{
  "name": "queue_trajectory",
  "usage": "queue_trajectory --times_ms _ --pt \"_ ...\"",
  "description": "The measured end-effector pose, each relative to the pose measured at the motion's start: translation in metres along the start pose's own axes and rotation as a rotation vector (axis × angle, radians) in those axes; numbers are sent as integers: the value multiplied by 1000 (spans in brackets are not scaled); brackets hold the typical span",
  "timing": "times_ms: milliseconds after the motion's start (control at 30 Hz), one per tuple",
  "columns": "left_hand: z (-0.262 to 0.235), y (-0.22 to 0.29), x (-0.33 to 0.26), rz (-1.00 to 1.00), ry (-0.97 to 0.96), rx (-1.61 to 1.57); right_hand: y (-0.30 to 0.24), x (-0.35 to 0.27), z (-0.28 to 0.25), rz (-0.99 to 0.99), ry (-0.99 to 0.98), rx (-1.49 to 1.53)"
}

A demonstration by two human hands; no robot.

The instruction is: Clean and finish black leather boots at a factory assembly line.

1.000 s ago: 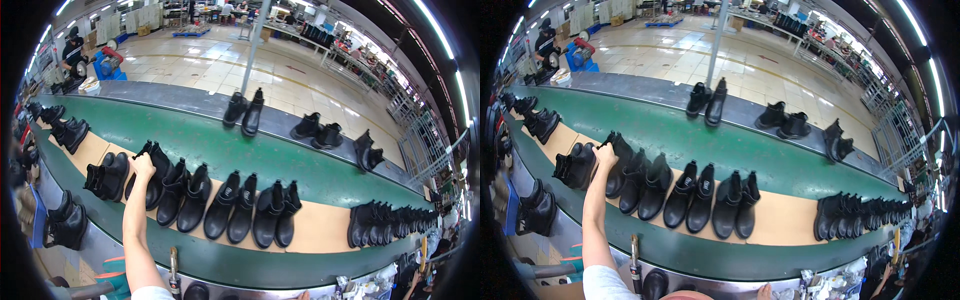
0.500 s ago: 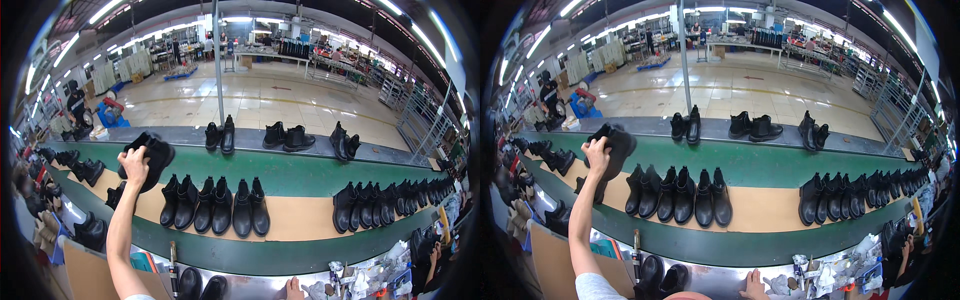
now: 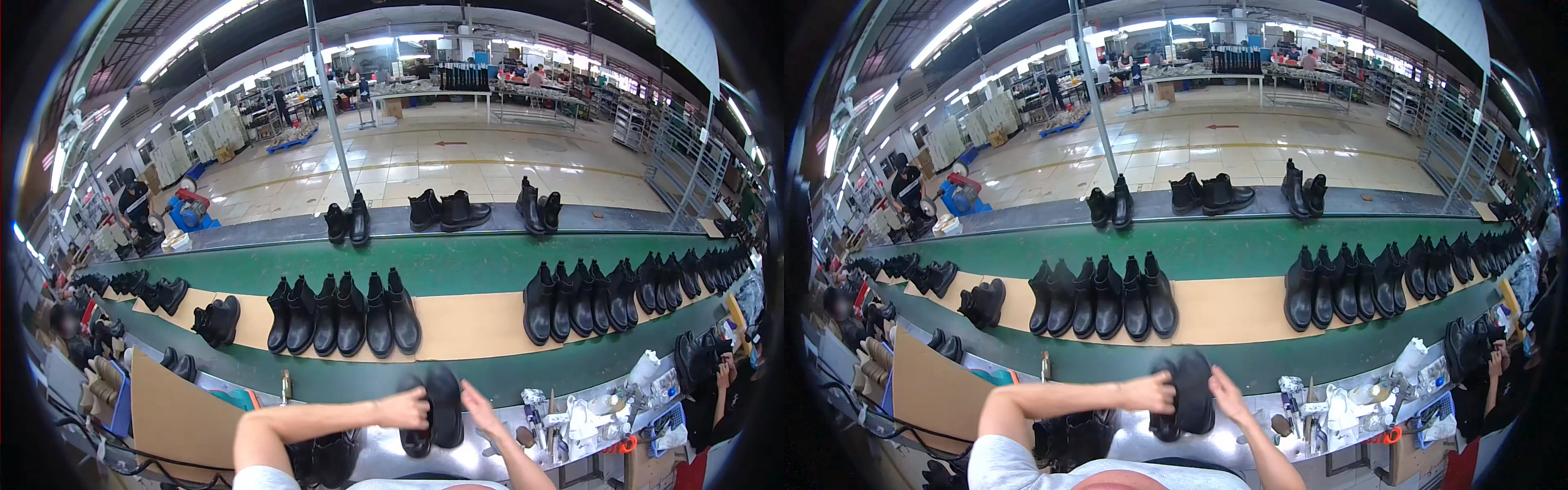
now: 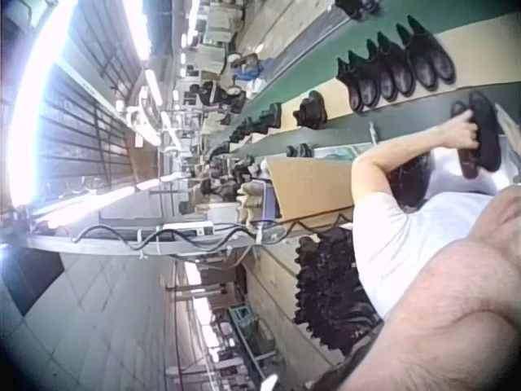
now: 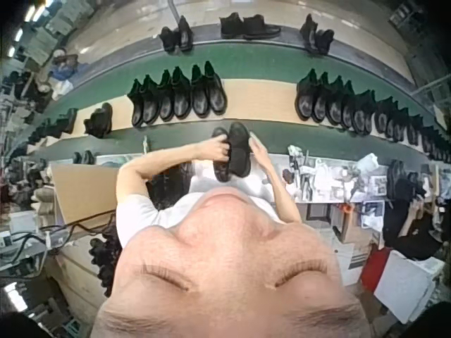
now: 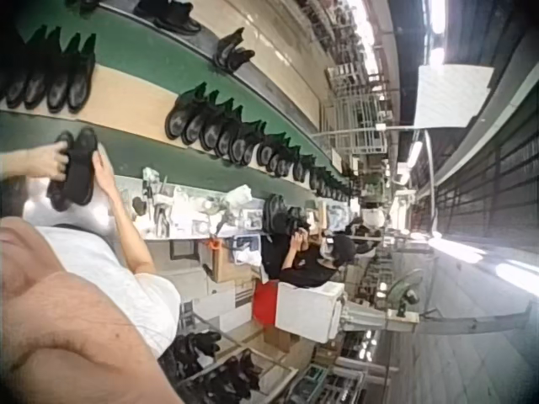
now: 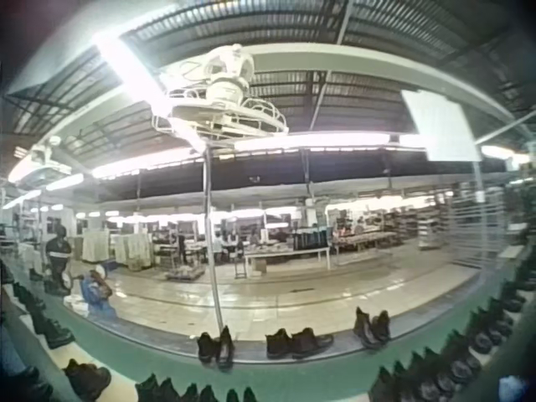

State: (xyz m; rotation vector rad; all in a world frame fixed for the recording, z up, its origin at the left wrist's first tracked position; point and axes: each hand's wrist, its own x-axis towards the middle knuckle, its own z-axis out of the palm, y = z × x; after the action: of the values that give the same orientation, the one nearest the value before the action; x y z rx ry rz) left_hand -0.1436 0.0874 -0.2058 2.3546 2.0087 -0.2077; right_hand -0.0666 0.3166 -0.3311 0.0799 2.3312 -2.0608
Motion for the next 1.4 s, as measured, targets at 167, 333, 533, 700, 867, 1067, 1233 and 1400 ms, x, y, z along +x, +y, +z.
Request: queue_trajectory --times_ms 167,333,533,700,867,1067,1233,1400 --pt "34 60 18 -141 210 -394 40 -48 40 145 -43 -187" --pt "44 87 5 -1086 1082 -833 1 -57 48 557 229 -11" --pt "137 113 1 -1813 683 -1903 -10 -49 51 749 145 362" --pt "134 106 -4 -1737 685 -1985 10 -54 47 733 124 443" --pt "111 90 -27 -1465 789 -1916 29 -62 22 727 18 1011" --pt "0 81 -10 -1017 1090 -2070 8 -73 22 612 62 1268" --pt "8 54 3 -1018 1085 -1938 -52 -45 21 486 147 997" --pt "-27 26 5 -1000 1268 -1849 -71 -8 14 510 69 1153"
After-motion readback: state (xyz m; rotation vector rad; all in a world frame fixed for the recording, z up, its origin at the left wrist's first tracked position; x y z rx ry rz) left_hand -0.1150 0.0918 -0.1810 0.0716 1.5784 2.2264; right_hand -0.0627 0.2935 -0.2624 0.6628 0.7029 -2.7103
